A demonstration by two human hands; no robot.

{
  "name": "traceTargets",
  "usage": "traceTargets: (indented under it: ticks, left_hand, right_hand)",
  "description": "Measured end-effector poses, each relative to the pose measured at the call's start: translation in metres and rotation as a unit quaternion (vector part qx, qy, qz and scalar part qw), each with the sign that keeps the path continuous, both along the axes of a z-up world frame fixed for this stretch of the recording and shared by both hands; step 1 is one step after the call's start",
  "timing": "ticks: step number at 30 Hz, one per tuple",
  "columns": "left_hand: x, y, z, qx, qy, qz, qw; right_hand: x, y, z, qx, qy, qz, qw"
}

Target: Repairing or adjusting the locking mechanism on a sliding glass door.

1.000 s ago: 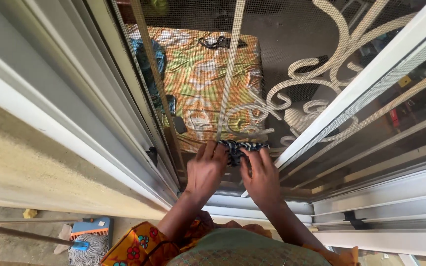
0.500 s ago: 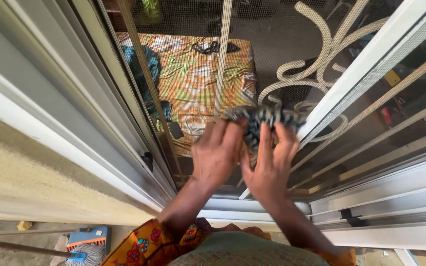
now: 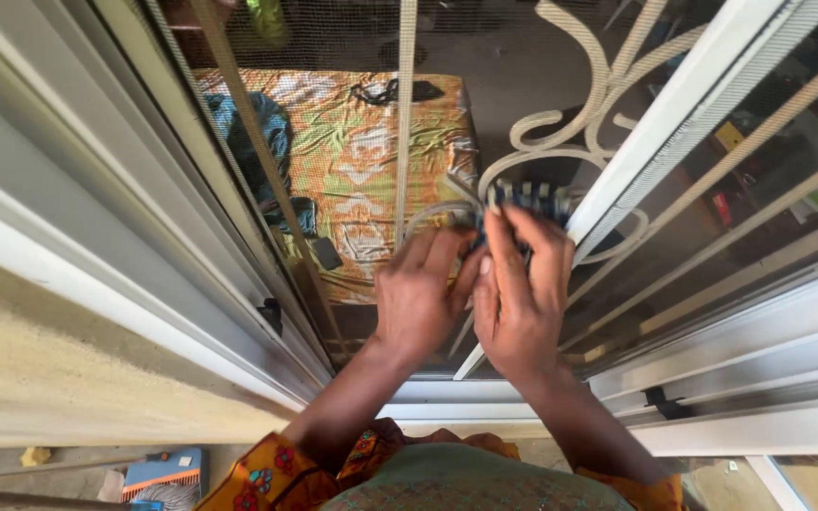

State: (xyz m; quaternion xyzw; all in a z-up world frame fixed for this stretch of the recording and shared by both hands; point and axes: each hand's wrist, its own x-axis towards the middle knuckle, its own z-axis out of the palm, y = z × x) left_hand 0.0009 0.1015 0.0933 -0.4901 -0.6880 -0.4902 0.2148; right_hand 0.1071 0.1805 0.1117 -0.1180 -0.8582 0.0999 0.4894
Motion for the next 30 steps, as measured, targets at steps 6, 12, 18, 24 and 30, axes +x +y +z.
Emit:
traceTargets:
  ticks: [6,12,18,24,30]
  left_hand:
    - [-0.005,0.019,0.023,0.011,0.028,-0.016,0.999]
    - [-0.003,0.030,0.013,0.005,0.049,-0.040,0.998]
    - [-0.014,0.035,-0.034,-0.043,0.057,-0.073,0.995]
    - [-0.012,0.027,-0.043,-0.039,0.054,-0.096,0.993]
    - [0.001,0.035,-0.021,0.009,0.046,-0.112,0.993]
  right_hand:
    - [-0.002,0.001,0.026,0.074,-0.007,0.017,0.997]
    - [0.001,0.001,0.012,-0.038,0.001,0.046,0.998]
    - [-0.004,-0.012,-0.011,-0.072,-0.059,-0.017,0.995]
    - [0.002,-0.022,-0.022,-0.039,-0.089,-0.053,0.994]
    - [0.021,-0.029,0.010,-0.011,-0.072,-0.091,0.993]
